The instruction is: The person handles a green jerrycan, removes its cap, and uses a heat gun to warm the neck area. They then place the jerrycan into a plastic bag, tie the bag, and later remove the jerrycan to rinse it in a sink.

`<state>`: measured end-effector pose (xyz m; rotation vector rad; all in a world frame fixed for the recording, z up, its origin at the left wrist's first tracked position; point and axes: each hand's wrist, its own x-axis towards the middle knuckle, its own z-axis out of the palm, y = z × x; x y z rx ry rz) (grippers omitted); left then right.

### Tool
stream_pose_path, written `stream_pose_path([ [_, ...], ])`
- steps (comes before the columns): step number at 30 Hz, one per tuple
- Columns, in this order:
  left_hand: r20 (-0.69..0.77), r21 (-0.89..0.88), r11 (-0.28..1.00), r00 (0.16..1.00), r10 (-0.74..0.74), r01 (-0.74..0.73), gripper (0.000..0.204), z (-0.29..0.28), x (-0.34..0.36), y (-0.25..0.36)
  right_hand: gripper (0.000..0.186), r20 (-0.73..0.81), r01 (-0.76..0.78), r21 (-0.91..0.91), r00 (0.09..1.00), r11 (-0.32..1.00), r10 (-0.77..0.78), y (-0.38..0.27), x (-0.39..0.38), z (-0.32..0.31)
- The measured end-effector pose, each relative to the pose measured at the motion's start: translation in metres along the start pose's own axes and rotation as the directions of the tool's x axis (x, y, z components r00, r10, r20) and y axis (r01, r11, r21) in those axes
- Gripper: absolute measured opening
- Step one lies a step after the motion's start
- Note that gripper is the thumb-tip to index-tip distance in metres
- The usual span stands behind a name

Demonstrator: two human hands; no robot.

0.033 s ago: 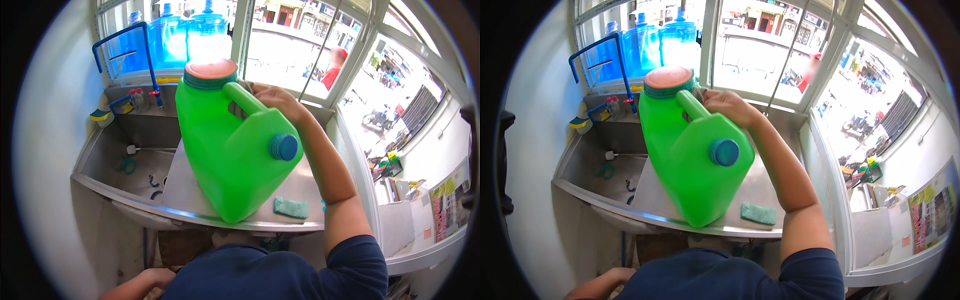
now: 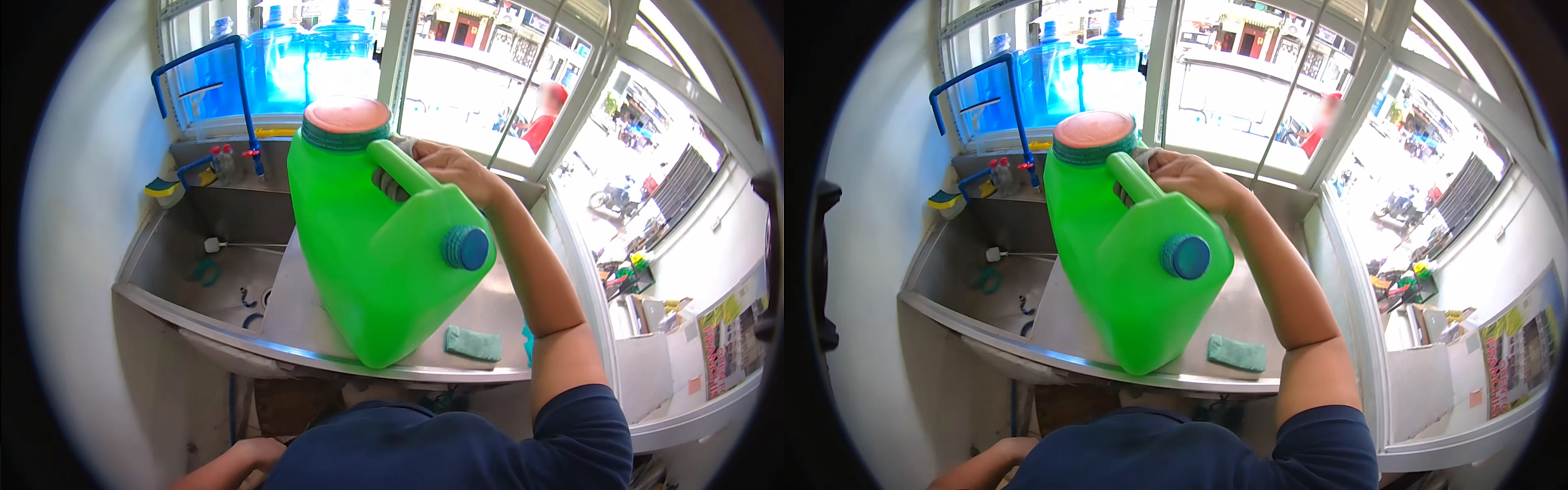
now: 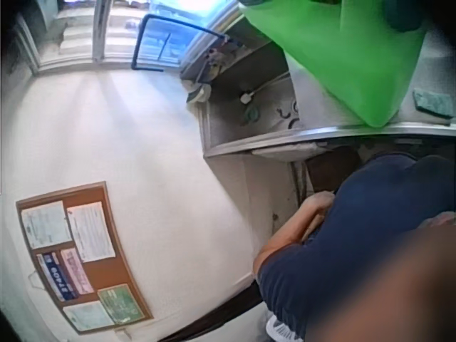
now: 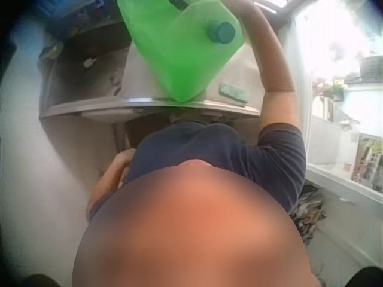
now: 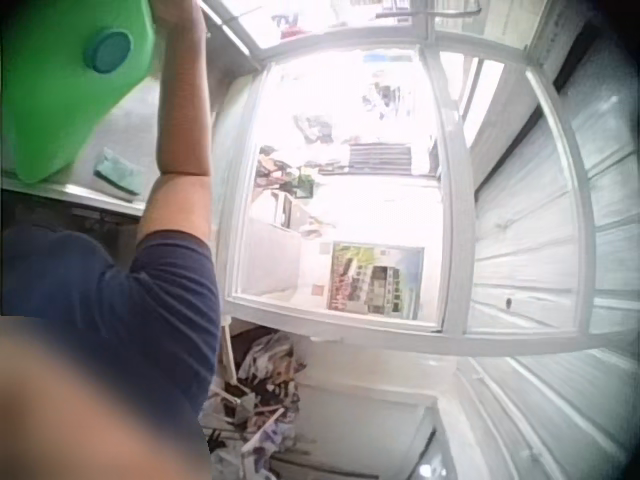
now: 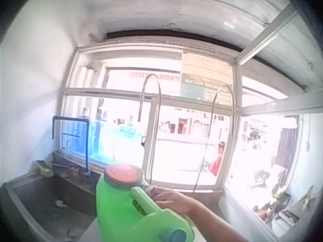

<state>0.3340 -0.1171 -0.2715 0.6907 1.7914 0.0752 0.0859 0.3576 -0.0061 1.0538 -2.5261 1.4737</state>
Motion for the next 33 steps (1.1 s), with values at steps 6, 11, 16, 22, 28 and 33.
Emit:
stream_pose_path([
  [6, -0.317, -0.102, 0.992, 0.948, 0.036, -0.071, 0.059, -0.046, 0.005, 0.012, 0.016, -0.272, -0.204, -0.265, 0.953, 0.943, 0.129, 0.012, -0.005, 0.001],
  [11, -0.834, -0.341, 0.823, 0.551, -0.041, -0.455, 0.05, -0.111, -0.031, 0.041, 0.022, -0.533, -0.196, -0.261, 0.846, 0.945, 0.029, 0.033, 0.042, 0.013],
  [16, -0.916, -0.293, 0.797, 0.395, -0.075, -0.528, 0.039, -0.168, -0.037, 0.053, 0.031, -0.352, -0.334, 0.234, 0.846, 0.913, 0.4, 0.079, 0.055, -0.003],
  [22, -0.97, -0.074, 0.745, 0.221, 0.101, -0.663, 0.038, -0.203, -0.014, 0.036, 0.033, -0.191, -0.409, 0.706, 0.675, 0.577, 0.712, 0.117, -0.085, 0.047],
  [28, -0.944, -0.074, 0.754, 0.29, 0.158, -0.653, 0.041, -0.217, 0.021, 0.009, 0.032, -0.62, -0.453, 0.495, 0.415, 0.742, 0.666, 0.05, -0.216, 0.168],
  [33, -0.534, -0.476, 0.65, 0.782, 0.322, -0.593, 0.024, -0.196, 0.039, 0.006, 0.045, -0.393, 0.099, 0.92, 0.214, 0.38, 0.894, -0.002, -0.293, 0.295],
])
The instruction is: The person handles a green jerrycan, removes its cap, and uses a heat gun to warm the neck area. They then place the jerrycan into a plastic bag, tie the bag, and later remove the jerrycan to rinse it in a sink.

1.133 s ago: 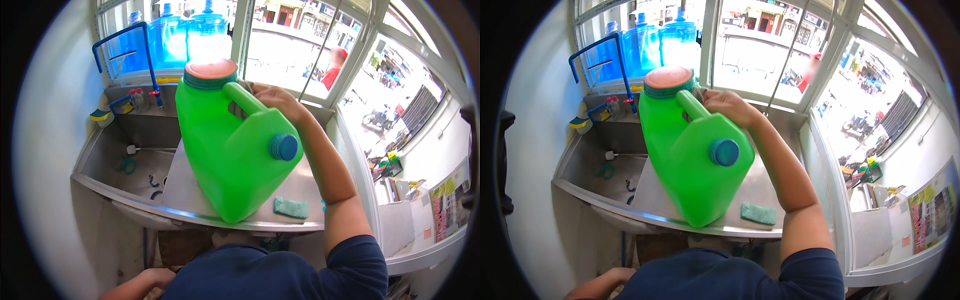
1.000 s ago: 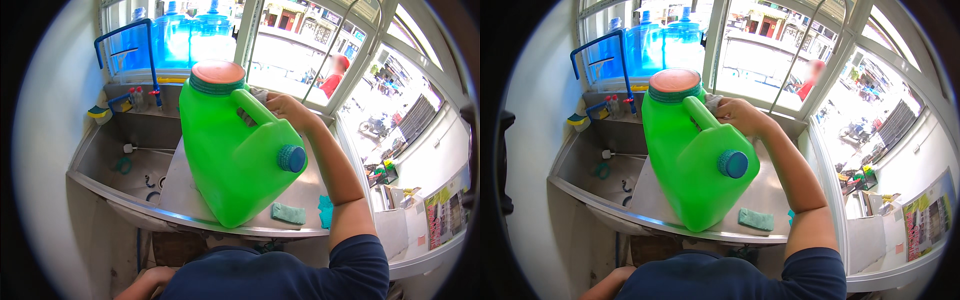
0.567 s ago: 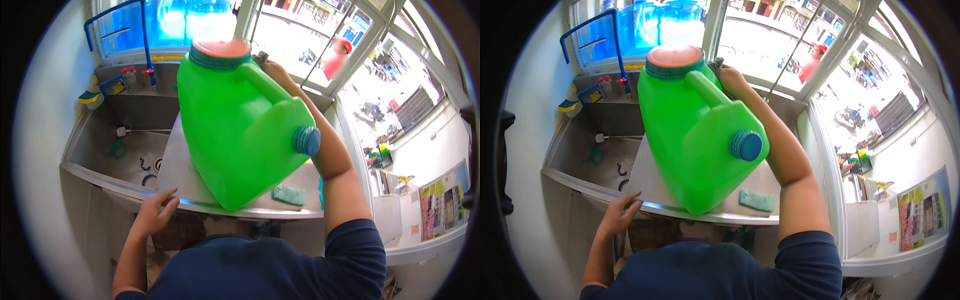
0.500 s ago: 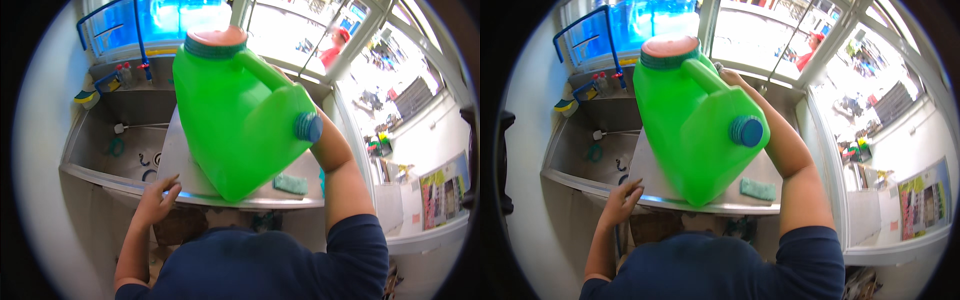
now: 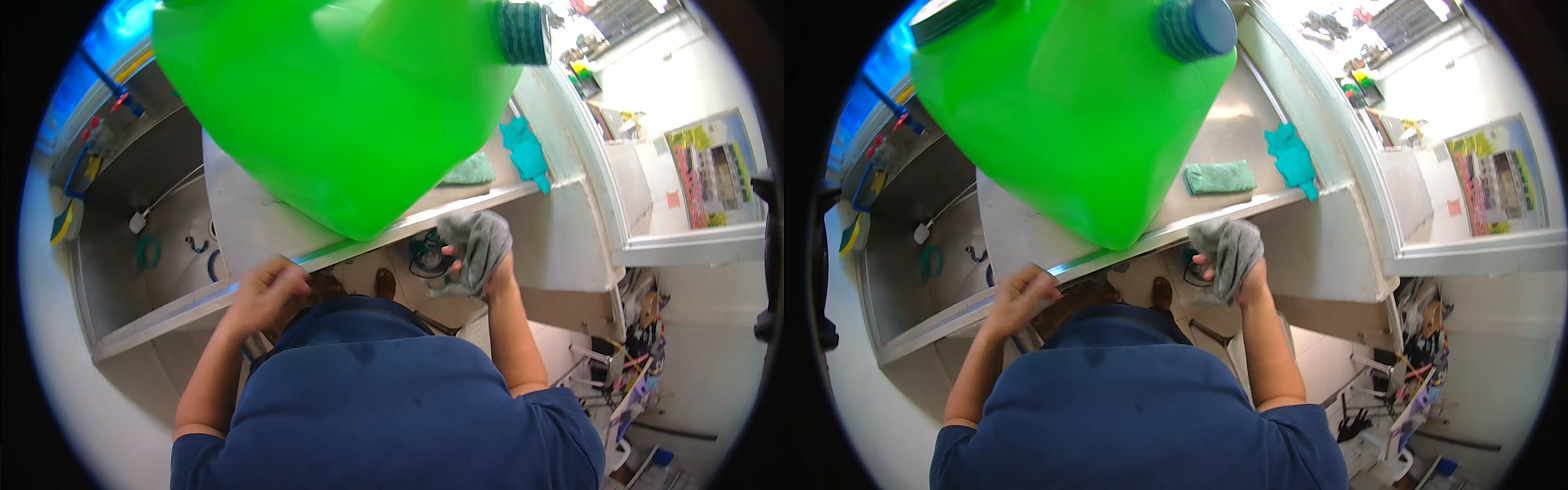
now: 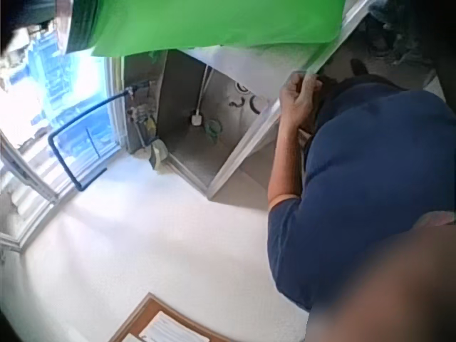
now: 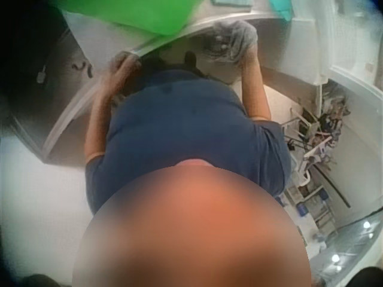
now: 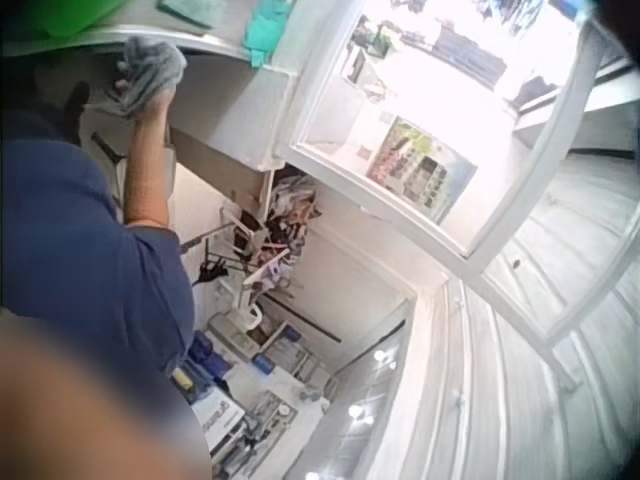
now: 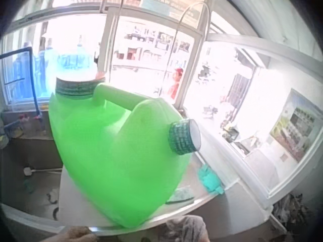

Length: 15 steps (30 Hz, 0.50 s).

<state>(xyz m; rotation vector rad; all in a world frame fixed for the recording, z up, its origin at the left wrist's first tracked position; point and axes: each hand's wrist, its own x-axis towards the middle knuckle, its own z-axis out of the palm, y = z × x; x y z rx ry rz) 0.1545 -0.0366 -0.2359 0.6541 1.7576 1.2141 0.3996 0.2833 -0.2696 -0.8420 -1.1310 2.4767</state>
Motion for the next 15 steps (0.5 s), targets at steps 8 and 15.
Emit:
stream_pose_path([
  [8, 0.478, 0.211, 0.969, 0.878, 0.01, -0.126, 0.03, 0.072, 0.031, -0.035, 0.051, -0.314, 0.017, 0.595, 0.925, 0.804, 0.212, 0.173, -0.027, -0.082],
  [15, 0.281, 0.237, 0.945, 0.915, -0.29, 0.226, 0.035, 0.077, 0.009, -0.086, 0.054, -0.276, 0.05, 0.756, 0.928, 0.652, 0.249, 0.249, 0.034, -0.143],
])
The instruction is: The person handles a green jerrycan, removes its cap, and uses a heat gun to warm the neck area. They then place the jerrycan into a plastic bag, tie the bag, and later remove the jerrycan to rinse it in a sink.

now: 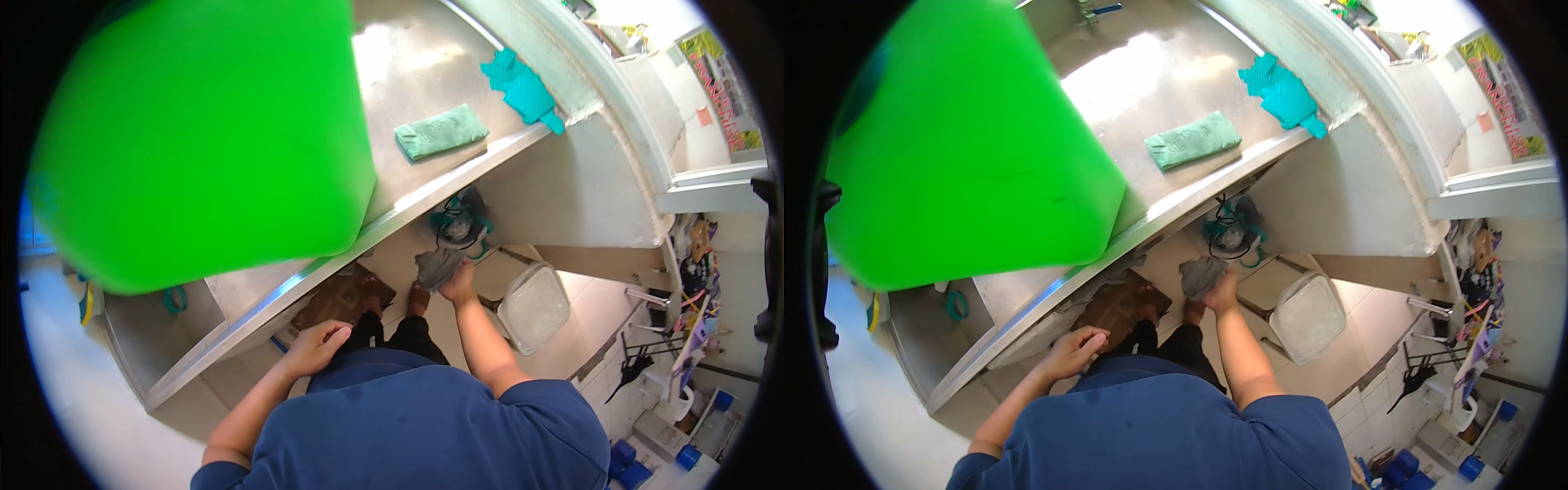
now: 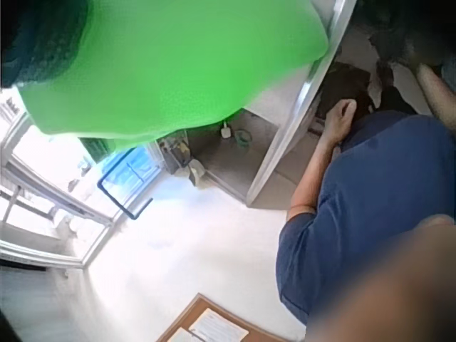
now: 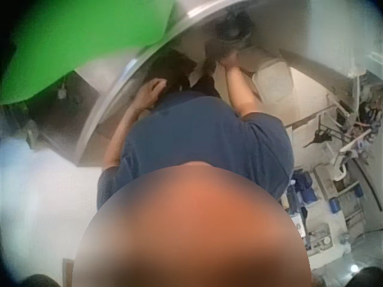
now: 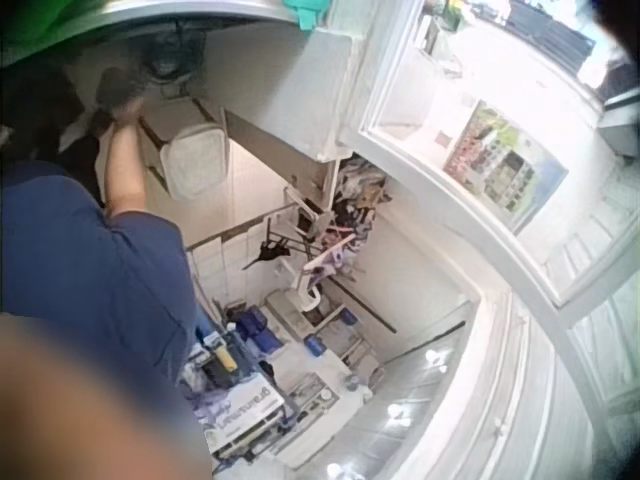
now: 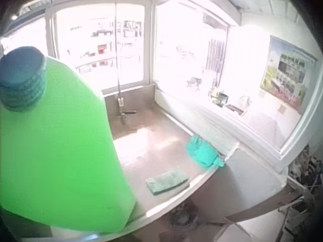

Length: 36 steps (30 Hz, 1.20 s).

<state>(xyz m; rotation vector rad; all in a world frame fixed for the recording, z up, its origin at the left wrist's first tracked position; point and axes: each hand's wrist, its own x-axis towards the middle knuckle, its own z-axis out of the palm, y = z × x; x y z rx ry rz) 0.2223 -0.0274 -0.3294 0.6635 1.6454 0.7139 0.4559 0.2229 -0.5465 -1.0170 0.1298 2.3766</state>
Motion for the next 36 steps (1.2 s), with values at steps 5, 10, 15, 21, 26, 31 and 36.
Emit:
stream_pose_path([
  [5, -0.014, 0.016, 0.981, 0.981, -0.192, 0.192, 0.041, 0.011, -0.018, -0.032, 0.07, -0.328, 0.074, -0.481, 0.909, 0.874, -0.257, -0.001, 0.056, 0.003],
  [10, -0.122, -0.13, 0.942, 0.938, -0.324, 0.308, 0.041, 0.024, -0.035, -0.047, 0.048, 0.158, 0.055, -0.958, 0.92, -0.28, -0.36, 0.017, 0.084, 0.062],
  [15, -0.186, -0.087, 0.965, 0.947, -0.261, 0.248, 0.042, 0.034, -0.042, -0.058, 0.034, 0.584, 0.423, -0.747, 0.787, -0.512, -0.2, 0.016, 0.105, 0.105],
  [21, -0.199, 0.003, 0.944, 0.925, -0.323, 0.33, 0.046, 0.048, -0.042, -0.062, 0.044, 0.279, 0.165, -0.911, 0.922, -0.378, -0.27, 0.011, 0.143, 0.069],
  [26, -0.159, 0.131, 0.892, 0.897, -0.412, 0.432, 0.049, 0.059, -0.041, -0.053, 0.062, -0.016, -0.237, -0.795, 0.928, -0.558, -0.372, 0.034, 0.159, 0.003],
  [31, -0.158, 0.1, 0.937, 0.935, -0.317, 0.335, 0.048, 0.067, -0.043, -0.036, 0.072, 0.174, 0.109, -0.383, 0.984, -0.917, 0.044, 0.044, 0.146, 0.005],
  [36, -0.35, -0.106, 0.983, 0.92, -0.176, 0.148, 0.044, 0.061, -0.052, -0.012, 0.057, -0.184, 0.433, -0.319, 0.844, -0.843, 0.503, 0.01, 0.032, 0.155],
])
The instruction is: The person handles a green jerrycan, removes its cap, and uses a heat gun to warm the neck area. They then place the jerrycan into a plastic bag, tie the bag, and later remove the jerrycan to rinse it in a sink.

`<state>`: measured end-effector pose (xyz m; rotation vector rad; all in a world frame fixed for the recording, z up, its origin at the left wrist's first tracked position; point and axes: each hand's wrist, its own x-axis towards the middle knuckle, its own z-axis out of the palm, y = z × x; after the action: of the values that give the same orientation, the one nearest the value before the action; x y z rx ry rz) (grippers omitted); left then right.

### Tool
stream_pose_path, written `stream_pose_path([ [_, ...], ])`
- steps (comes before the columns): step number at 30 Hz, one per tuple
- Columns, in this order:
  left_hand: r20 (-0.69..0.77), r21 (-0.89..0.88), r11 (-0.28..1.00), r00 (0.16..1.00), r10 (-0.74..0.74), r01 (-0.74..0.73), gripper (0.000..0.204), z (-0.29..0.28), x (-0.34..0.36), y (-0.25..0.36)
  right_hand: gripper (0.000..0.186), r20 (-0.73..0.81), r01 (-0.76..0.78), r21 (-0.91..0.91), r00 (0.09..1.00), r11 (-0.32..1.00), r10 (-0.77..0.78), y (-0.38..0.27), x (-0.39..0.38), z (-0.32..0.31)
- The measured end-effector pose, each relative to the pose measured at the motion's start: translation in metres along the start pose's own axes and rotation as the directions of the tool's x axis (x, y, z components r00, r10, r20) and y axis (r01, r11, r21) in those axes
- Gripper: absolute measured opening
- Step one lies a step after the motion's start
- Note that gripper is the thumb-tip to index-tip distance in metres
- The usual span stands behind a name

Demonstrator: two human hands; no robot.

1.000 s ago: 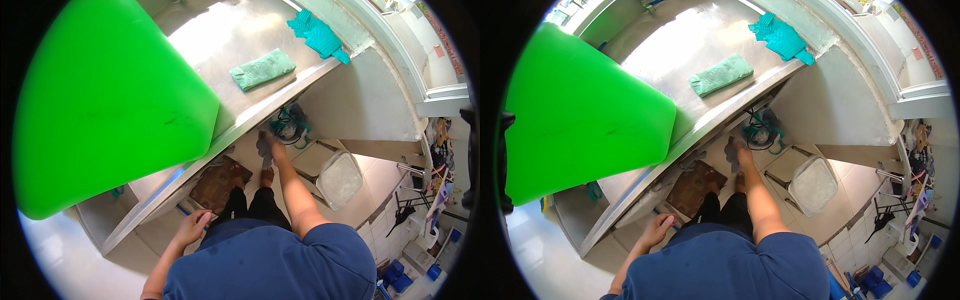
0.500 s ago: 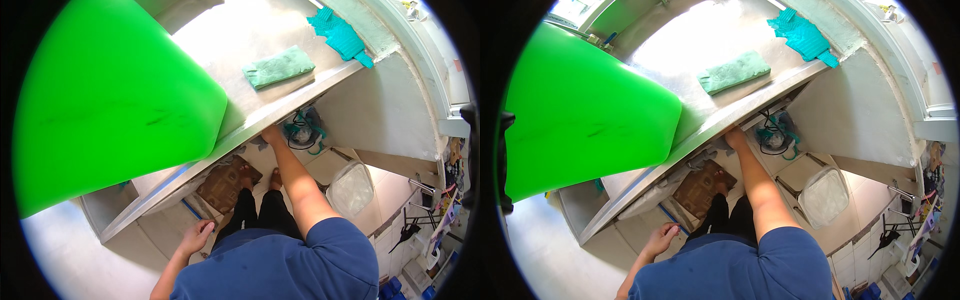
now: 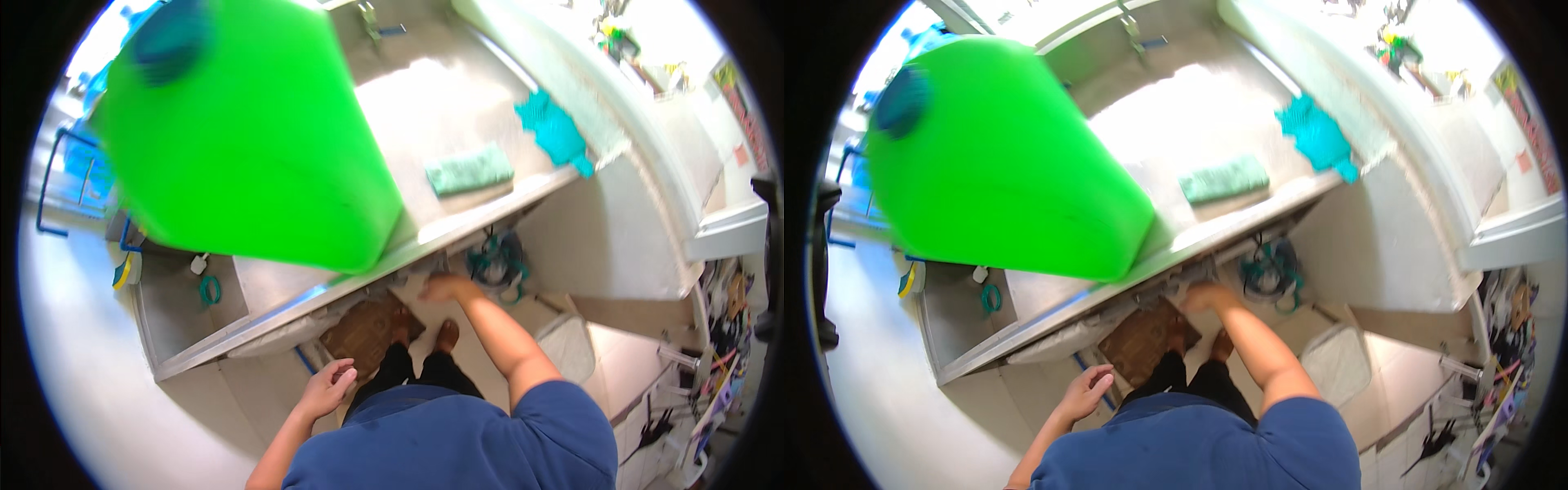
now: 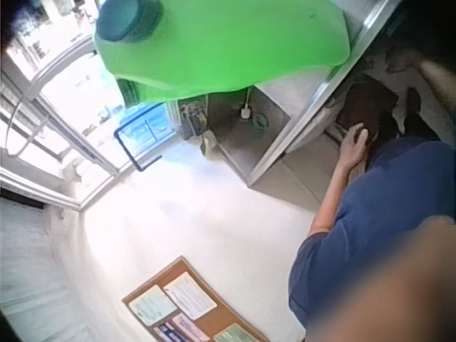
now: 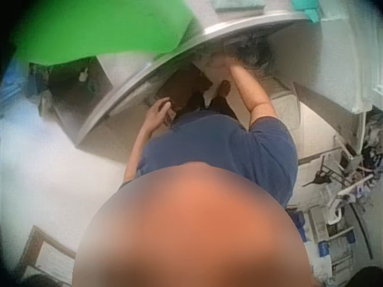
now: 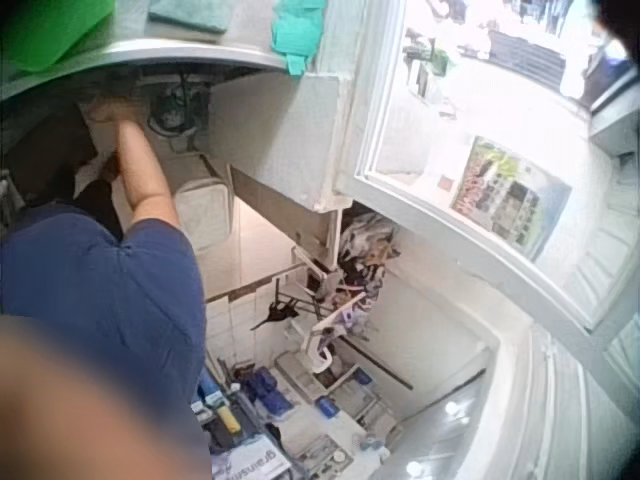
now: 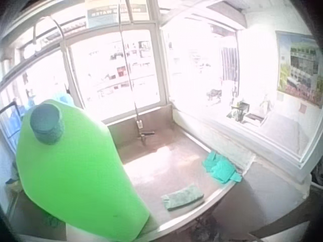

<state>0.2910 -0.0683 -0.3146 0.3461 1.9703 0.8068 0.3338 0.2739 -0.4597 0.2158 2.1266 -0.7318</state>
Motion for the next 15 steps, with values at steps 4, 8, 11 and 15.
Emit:
stream_pose_path([
  [4, -0.311, -0.541, 0.82, 0.95, 0.01, -0.186, 0.04, -0.017, 0.014, 0.033, 0.022, -0.125, 0.57, 0.436, 0.805, 0.697, -0.58, -0.089, -0.204, -0.103],
  [8, -0.501, -0.731, 0.502, 0.863, 0.064, -0.461, 0.062, -0.035, 0.047, 0.077, 0.015, -0.819, 0.622, -0.365, 0.139, 0.693, -0.556, -0.224, -0.325, -0.215],
  [11, -0.29, -0.913, 0.296, 0.957, 0.013, -0.28, 0.079, -0.047, 0.069, 0.102, 0.022, -0.829, -0.023, -0.56, 0.009, 0.828, -0.56, -0.318, -0.318, -0.308],
  [15, -0.256, -0.942, 0.215, 0.966, 0.032, -0.257, 0.094, -0.061, 0.1, 0.114, 0.029, -0.719, -0.262, -0.511, 0.652, 0.819, -0.24, -0.367, -0.294, -0.374],
])
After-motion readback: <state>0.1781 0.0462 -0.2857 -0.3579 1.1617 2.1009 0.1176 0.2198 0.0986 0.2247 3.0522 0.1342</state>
